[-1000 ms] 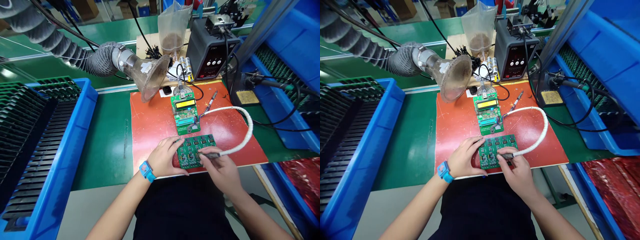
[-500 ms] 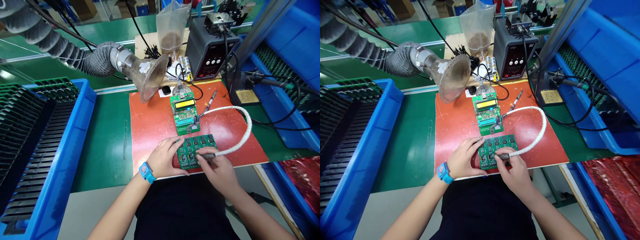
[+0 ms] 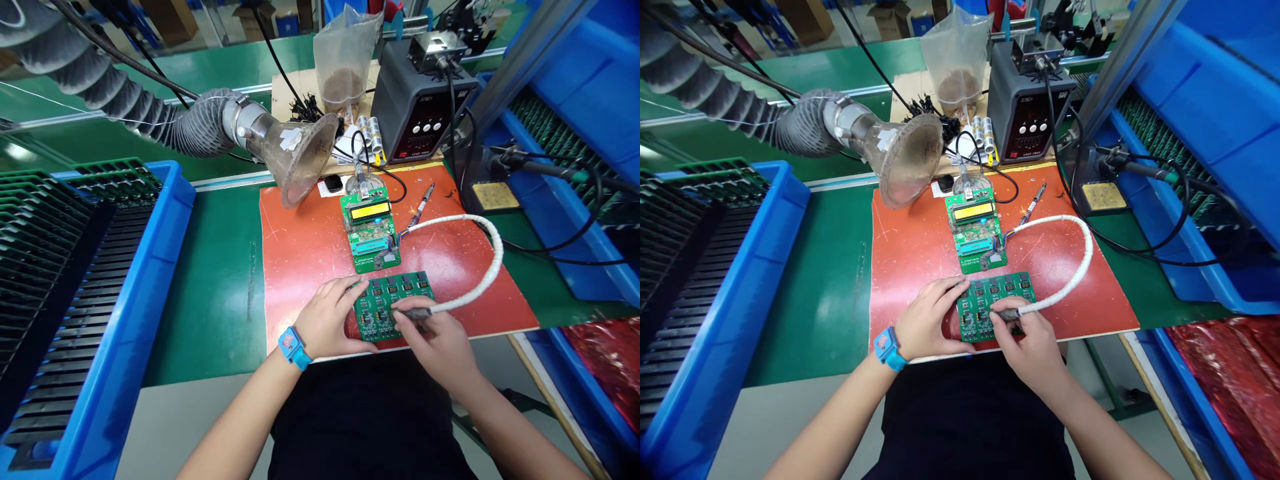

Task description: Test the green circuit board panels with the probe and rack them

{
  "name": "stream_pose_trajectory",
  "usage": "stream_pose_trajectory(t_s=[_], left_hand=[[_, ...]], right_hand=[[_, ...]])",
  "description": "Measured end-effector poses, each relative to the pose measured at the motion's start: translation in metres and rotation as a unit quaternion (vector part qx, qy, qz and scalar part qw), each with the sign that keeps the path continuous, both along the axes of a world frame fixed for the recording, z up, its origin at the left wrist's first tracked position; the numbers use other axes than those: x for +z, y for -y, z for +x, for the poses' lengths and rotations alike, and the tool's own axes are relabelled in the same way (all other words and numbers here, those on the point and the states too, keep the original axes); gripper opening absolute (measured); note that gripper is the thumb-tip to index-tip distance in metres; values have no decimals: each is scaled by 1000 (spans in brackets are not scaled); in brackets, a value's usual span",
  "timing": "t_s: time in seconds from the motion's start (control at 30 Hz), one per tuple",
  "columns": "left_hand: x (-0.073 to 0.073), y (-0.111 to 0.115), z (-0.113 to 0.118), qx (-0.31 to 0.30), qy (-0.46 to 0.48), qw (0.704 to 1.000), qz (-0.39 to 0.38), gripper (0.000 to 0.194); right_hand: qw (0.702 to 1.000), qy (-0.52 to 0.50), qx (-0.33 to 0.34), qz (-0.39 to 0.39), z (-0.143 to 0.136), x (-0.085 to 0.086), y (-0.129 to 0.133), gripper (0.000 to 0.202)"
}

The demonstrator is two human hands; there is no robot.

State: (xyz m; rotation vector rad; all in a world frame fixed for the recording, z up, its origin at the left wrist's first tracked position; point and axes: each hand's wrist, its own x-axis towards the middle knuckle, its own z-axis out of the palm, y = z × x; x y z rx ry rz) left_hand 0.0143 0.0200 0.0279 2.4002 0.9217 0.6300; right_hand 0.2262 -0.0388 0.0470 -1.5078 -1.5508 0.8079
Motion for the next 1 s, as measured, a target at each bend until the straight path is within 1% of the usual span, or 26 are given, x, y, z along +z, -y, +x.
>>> stream_pose_trajectory(t_s=[0.17,0.37,0.67,1.0], left_hand=[[0,1,0,3,0,1000,10,108],[1,1,0,2,0,1000,2,108],[1,0,0,3,-6,1000,-5,109],[-1,1,0,5,-4,1000,4,108]], right_hand=[[1000,-14,11,-7,2,-2,2,13],[1000,-17,11,-16,1,-3,1,15],[1000,-16,13,-10,2,-5,3,9],[1000,-18,13,-6,1,-5,1,8]])
